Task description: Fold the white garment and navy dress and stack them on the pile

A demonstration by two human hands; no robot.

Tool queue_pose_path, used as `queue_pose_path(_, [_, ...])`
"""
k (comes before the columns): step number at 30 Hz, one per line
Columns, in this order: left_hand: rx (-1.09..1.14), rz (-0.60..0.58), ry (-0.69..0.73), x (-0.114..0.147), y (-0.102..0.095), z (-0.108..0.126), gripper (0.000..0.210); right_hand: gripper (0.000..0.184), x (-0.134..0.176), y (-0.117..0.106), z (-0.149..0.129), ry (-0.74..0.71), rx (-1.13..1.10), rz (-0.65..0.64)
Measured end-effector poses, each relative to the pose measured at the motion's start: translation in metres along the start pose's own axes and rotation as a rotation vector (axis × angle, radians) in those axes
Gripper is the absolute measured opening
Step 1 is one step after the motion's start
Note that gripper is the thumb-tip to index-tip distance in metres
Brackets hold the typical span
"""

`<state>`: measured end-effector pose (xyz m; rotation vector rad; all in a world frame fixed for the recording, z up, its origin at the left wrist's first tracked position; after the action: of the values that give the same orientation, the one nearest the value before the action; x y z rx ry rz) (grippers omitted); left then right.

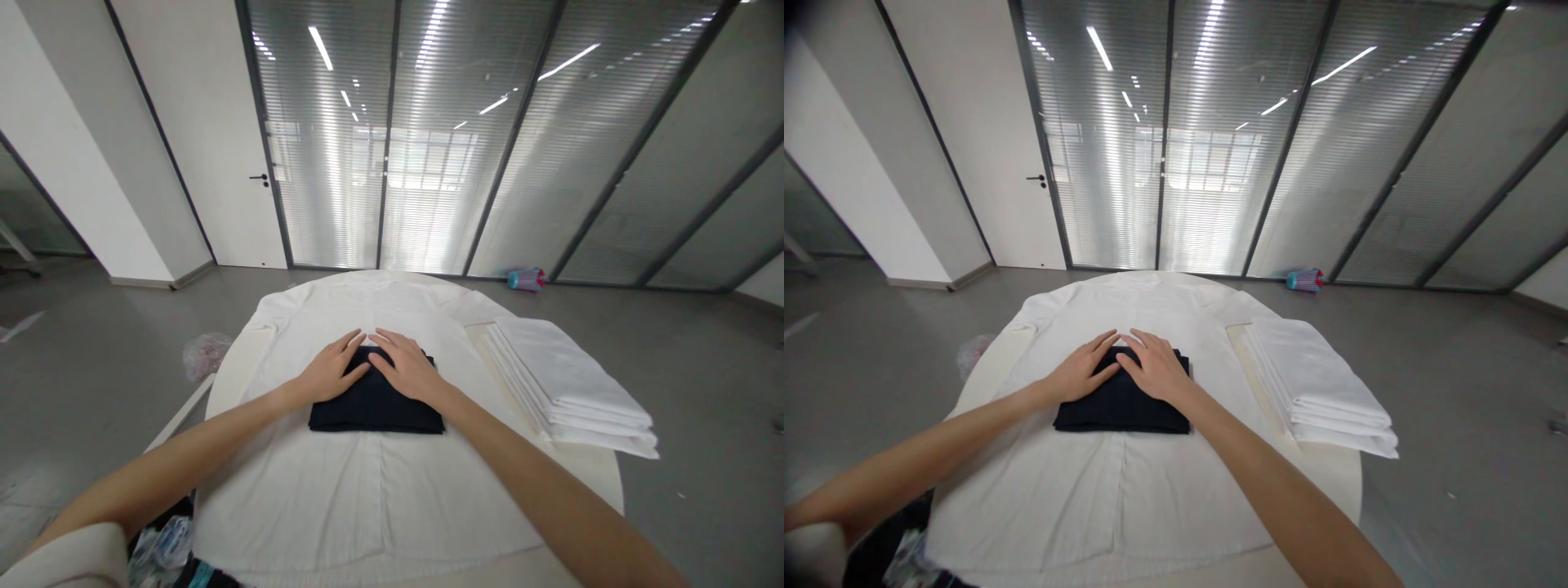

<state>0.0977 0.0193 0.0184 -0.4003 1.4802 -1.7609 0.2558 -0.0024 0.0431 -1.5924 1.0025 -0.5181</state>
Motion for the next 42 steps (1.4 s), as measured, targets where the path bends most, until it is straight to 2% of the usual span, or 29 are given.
queue_pose_path(3, [-0.05,-0.142,-0.018,0.001,0.025,-0.006,0.07,0.066,-0.006,0.027,0.001,0.009,0.062,-0.12])
queue_pose_path(5, [-0.082,-0.199,-0.038,0.007,0.029,-0.013,0.076,0.072,0.0,0.037,0.01,0.028,0.097,-0.166])
queue_pose_path(12, [-0.141,-0.401,-0.113,0.034,0.011,-0.034,0.091,0.084,0.036,0.035,0.07,0.275,0.115,-0.229])
queue_pose_path(15, [-0.156,-0.43,-0.148,0.035,-0.003,-0.036,0.088,0.085,0.041,0.024,0.076,0.316,0.133,-0.195])
queue_pose_path(19, [-0.07,-0.289,-0.065,0.019,-0.016,-0.007,0.071,0.079,0.023,0.012,0.048,0.207,0.129,-0.107])
queue_pose_path(22, [0.057,-0.221,0.07,0.013,-0.007,0.023,0.065,0.074,0.007,0.018,0.022,0.07,0.099,-0.119])
queue_pose_path(25, [0.049,-0.252,0.138,0.02,0.012,0.04,0.07,0.072,0.003,0.032,0.015,0.021,0.113,-0.172])
queue_pose_path(28, [0.029,-0.315,0.15,0.031,0.022,0.04,0.072,0.07,0.01,0.04,0.028,0.058,0.135,-0.191])
queue_pose_path(31, [0.114,-0.318,0.117,0.032,0.015,0.023,0.066,0.071,0.019,0.035,0.049,0.159,0.139,-0.173])
queue_pose_path(35, [0.12,-0.154,-0.204,0.019,-0.006,-0.037,0.064,0.071,0.027,0.022,0.075,0.397,0.148,-0.138])
queue_pose_path(38, [0.078,-0.247,-0.346,0.011,-0.005,-0.075,0.062,0.066,0.029,0.018,0.085,0.51,0.071,-0.121])
queue_pose_path(40, [0.143,-0.313,-0.352,0.009,-0.003,-0.085,0.06,0.063,0.028,0.017,0.089,0.532,-0.004,-0.101])
queue_pose_path(42, [0.269,-0.327,-0.337,0.009,-0.005,-0.086,0.061,0.058,0.027,0.016,0.093,0.514,-0.087,-0.083])
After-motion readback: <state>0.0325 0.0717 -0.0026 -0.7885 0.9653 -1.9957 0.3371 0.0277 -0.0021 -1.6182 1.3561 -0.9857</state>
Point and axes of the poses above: each hand's wrist, its own x-axis away from the middle knuckle, its own y-axis out of the palm, z = x × y, the point moved 6 cm from there along -x, towards the middle knuckle, and after that the axes turned 10 degrees about -z, right-handed, at the moved point
